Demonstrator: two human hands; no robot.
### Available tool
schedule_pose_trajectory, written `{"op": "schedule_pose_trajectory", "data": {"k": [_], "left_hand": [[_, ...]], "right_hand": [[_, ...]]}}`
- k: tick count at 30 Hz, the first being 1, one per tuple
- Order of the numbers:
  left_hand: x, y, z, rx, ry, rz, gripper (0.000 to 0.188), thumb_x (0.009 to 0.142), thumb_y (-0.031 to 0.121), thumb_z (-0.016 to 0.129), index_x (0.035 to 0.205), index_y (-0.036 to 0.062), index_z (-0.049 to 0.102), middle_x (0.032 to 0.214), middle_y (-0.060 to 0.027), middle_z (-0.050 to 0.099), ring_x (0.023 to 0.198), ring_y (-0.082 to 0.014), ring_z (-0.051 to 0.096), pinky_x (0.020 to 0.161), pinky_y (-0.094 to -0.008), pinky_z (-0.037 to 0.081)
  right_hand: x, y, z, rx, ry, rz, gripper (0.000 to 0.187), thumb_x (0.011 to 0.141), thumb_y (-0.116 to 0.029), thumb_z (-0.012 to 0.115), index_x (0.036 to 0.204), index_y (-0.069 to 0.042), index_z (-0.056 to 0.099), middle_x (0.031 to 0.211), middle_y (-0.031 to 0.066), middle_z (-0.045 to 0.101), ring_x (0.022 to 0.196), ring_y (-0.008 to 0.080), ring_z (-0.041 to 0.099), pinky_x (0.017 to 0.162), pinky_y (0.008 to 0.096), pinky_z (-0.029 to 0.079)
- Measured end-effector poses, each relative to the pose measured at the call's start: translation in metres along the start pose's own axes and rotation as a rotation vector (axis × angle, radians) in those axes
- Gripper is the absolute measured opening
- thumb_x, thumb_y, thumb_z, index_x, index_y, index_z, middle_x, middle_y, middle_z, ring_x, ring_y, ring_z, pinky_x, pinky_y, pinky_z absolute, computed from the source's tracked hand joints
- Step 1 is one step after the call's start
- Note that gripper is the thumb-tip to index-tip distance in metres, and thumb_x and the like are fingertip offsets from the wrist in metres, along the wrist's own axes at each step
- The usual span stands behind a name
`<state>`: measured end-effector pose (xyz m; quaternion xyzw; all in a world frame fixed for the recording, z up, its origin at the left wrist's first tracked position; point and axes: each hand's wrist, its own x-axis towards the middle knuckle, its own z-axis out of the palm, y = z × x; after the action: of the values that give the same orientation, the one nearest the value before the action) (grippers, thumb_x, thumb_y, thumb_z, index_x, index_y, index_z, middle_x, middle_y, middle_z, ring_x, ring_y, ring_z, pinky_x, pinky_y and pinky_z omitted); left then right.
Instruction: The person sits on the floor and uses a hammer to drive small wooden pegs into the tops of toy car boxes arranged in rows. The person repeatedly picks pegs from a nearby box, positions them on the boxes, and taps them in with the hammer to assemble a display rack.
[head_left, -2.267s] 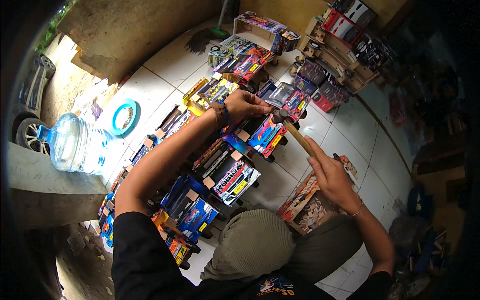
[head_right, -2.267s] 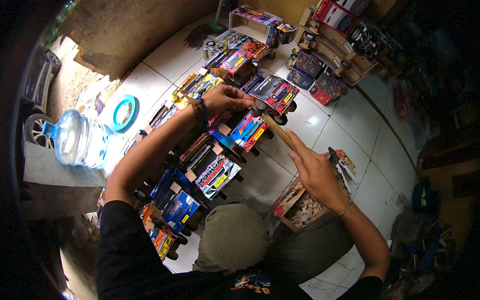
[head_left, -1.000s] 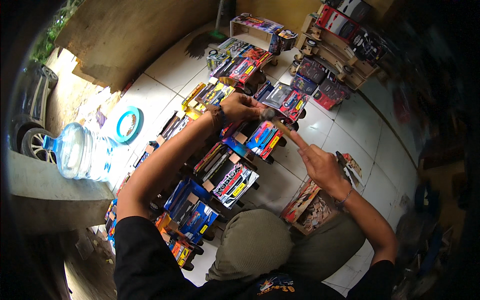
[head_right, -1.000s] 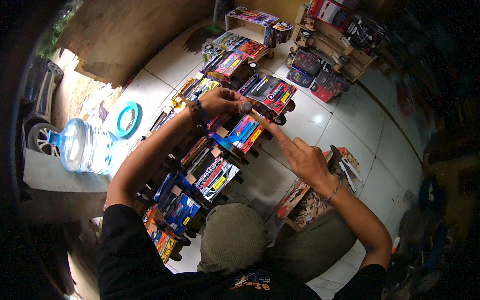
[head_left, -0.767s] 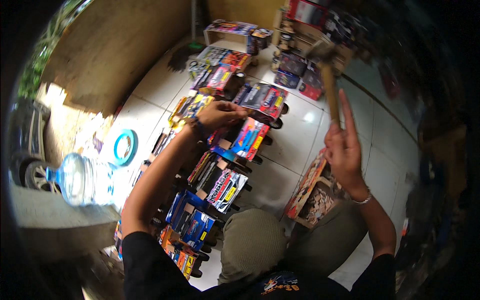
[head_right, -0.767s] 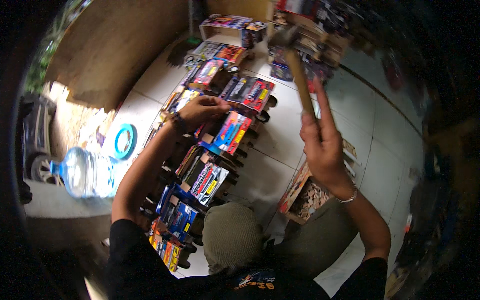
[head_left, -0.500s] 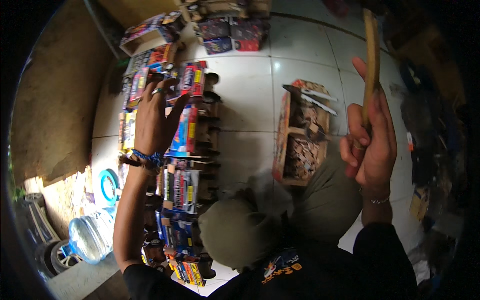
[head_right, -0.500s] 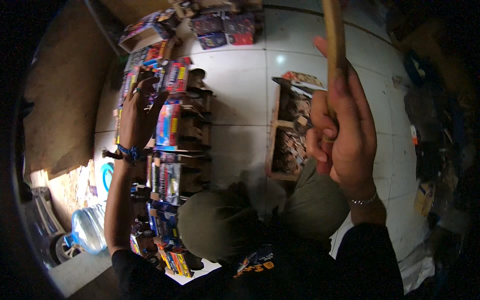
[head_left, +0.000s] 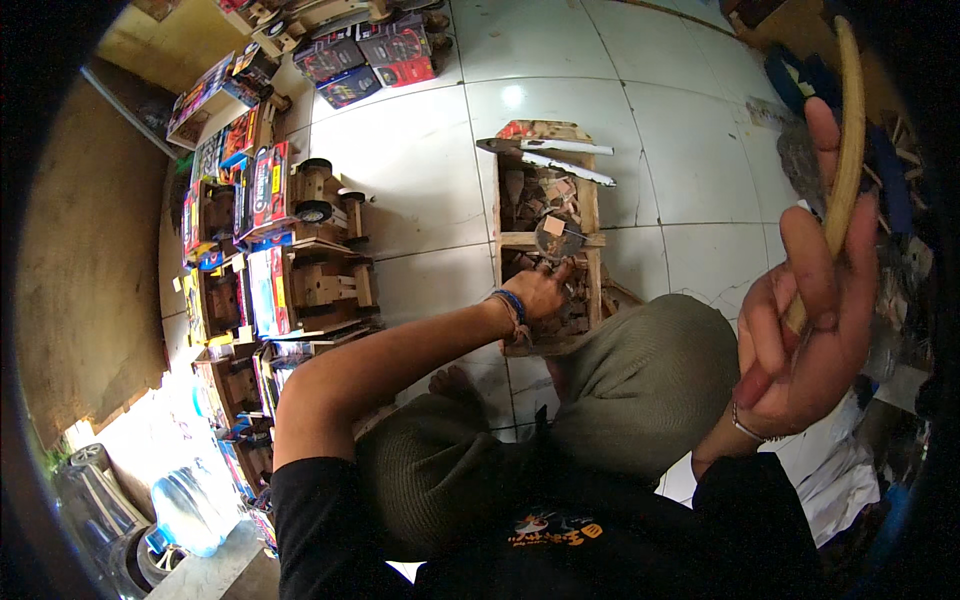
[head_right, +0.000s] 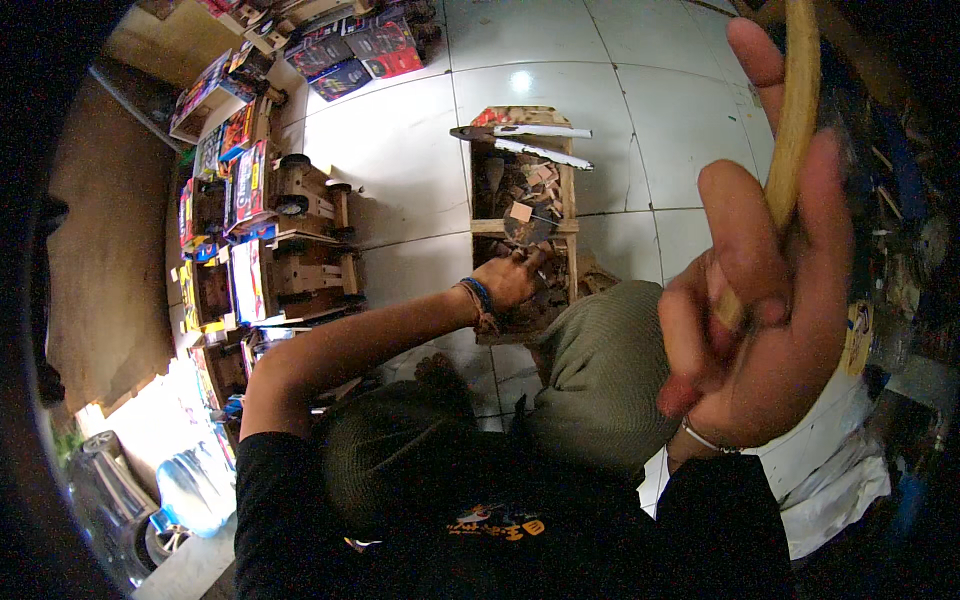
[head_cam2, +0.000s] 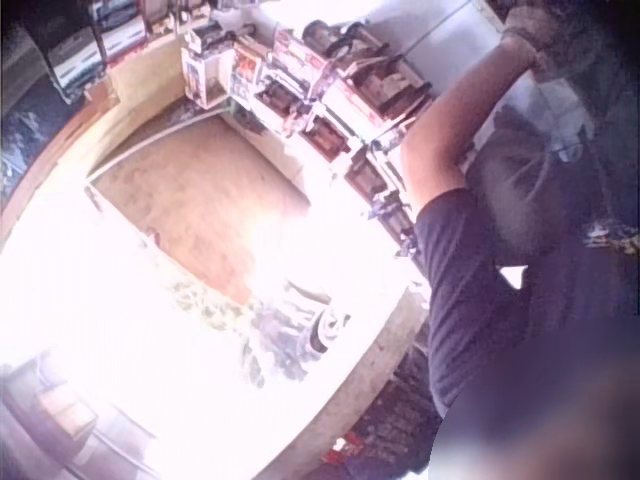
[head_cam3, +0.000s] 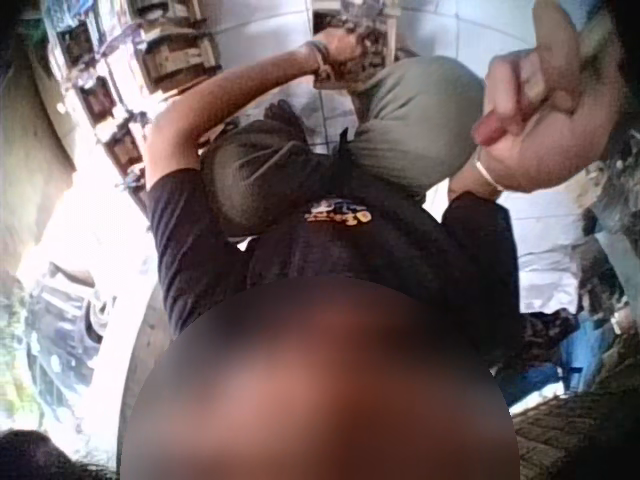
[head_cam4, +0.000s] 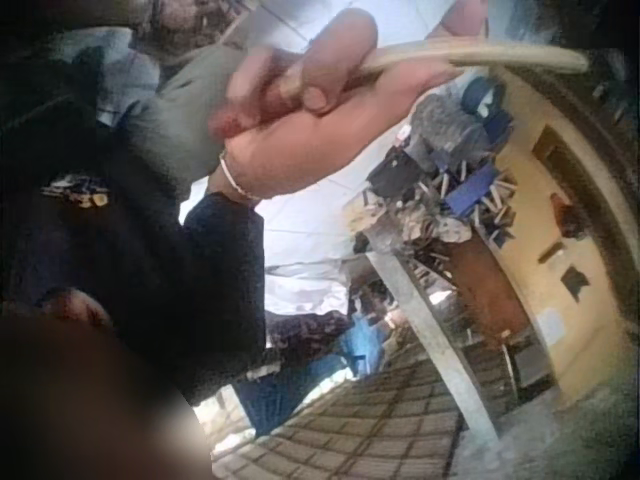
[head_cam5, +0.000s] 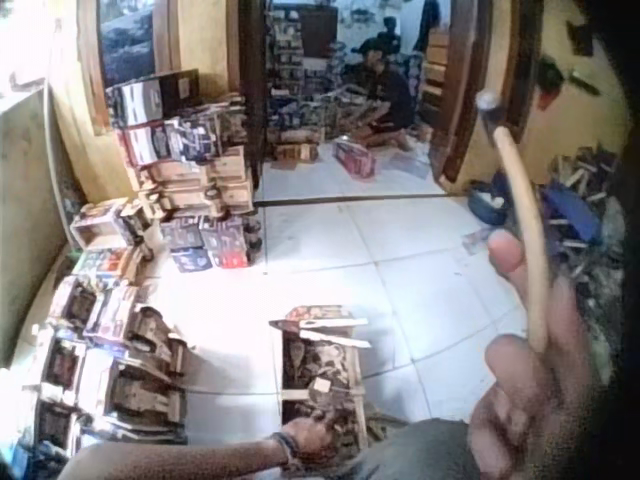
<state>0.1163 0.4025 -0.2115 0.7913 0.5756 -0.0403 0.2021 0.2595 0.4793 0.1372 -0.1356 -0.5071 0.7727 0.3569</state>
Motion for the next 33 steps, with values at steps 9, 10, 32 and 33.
{"op": "schedule_pose_trajectory", "data": {"k": [9,10,32,33], "left_hand": [[-0.014,-0.016,-0.014,0.106,0.070,0.079,0.019,0.088,0.022,0.060,0.087,0.0131,0.077,0.129,-0.0230,0.059,0.119,-0.0361,0.056,0.085,-0.0449,0.058],[-0.020,-0.014,-0.021,0.145,0.087,0.108,0.019,0.088,0.023,0.060,0.087,0.0126,0.076,0.124,-0.0232,0.063,0.114,-0.0351,0.060,0.083,-0.0450,0.058],[-0.253,-0.044,-0.213,-1.503,0.669,-0.423,0.027,0.090,0.005,0.073,0.113,0.0005,0.060,0.104,-0.0061,0.069,0.100,-0.0142,0.068,0.089,-0.0289,0.055],[-0.259,-0.040,-0.218,-1.486,0.663,-0.421,0.026,0.090,0.004,0.072,0.113,0.0005,0.060,0.105,-0.0064,0.069,0.099,-0.0149,0.068,0.089,-0.0295,0.055]], "right_hand": [[0.001,0.000,0.002,0.160,0.040,0.016,0.058,0.110,-0.033,0.027,0.158,-0.012,0.002,0.059,-0.0016,0.033,0.033,0.0051,0.014,0.022,0.0209,0.027],[0.002,0.000,0.003,0.174,0.053,0.027,0.058,0.110,-0.033,0.028,0.158,-0.011,0.003,0.059,-0.0016,0.032,0.033,0.0052,0.013,0.022,0.0209,0.027],[0.030,0.044,0.050,-0.292,0.159,0.168,0.045,0.108,-0.029,0.040,0.150,-0.011,0.039,0.059,-0.0084,0.028,0.041,0.0009,0.015,0.031,0.0165,0.024],[0.032,0.049,0.052,-0.385,0.132,0.187,0.044,0.106,-0.025,0.046,0.148,-0.012,0.042,0.061,-0.0089,0.030,0.042,-0.0003,0.021,0.033,0.0158,0.027]]}}
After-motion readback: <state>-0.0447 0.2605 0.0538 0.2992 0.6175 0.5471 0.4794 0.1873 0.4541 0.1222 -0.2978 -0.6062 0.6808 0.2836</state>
